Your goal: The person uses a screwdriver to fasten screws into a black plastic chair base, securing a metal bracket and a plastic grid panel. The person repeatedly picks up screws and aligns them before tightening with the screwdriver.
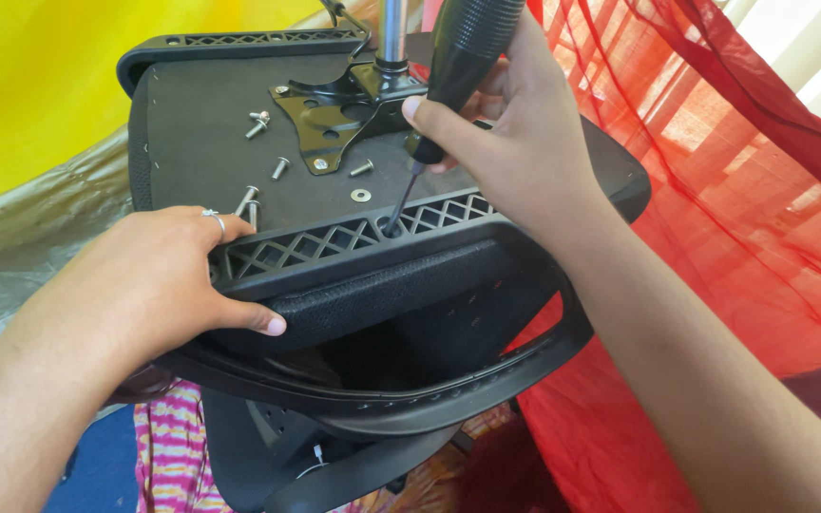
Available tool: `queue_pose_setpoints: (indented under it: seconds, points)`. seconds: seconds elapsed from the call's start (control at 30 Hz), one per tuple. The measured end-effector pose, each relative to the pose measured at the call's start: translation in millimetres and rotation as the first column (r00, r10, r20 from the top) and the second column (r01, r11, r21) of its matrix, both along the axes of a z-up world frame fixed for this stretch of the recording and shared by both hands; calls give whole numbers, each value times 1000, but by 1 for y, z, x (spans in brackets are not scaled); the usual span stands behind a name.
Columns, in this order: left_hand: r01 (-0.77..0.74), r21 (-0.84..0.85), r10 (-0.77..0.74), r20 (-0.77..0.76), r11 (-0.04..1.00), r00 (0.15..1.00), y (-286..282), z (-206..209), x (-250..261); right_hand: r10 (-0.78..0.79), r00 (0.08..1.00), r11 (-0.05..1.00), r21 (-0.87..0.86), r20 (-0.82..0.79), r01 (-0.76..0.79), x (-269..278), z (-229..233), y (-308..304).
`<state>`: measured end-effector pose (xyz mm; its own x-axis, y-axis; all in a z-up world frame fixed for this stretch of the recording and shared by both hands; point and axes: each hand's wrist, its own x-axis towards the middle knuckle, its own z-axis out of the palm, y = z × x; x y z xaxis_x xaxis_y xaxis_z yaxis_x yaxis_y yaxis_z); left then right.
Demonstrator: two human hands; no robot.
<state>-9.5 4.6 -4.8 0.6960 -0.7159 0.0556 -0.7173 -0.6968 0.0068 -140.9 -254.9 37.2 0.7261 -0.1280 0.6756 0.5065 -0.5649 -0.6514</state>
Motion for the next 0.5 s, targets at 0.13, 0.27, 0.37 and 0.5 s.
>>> queue_pose_setpoints:
  seconds: [0.13, 0.27, 0.37, 0.5]
  points:
    - [97, -85, -87, 112, 992, 990, -1, -7, 9, -29, 999, 998, -46, 29, 30, -2, -4, -1]
    - [-22, -166, 27, 28, 986, 999, 4, -20, 9, -19, 1000, 999, 27, 13, 18, -5, -8, -3]
    - [-27, -273, 30, 8, 962, 1000, 7, -24, 7, -54, 998, 998, -23, 16, 54, -9, -11, -1]
    - [-56, -323, 77, 53, 945, 996, 12, -34, 0, -73, 997, 997, -14, 15, 73, -13, -12, 6]
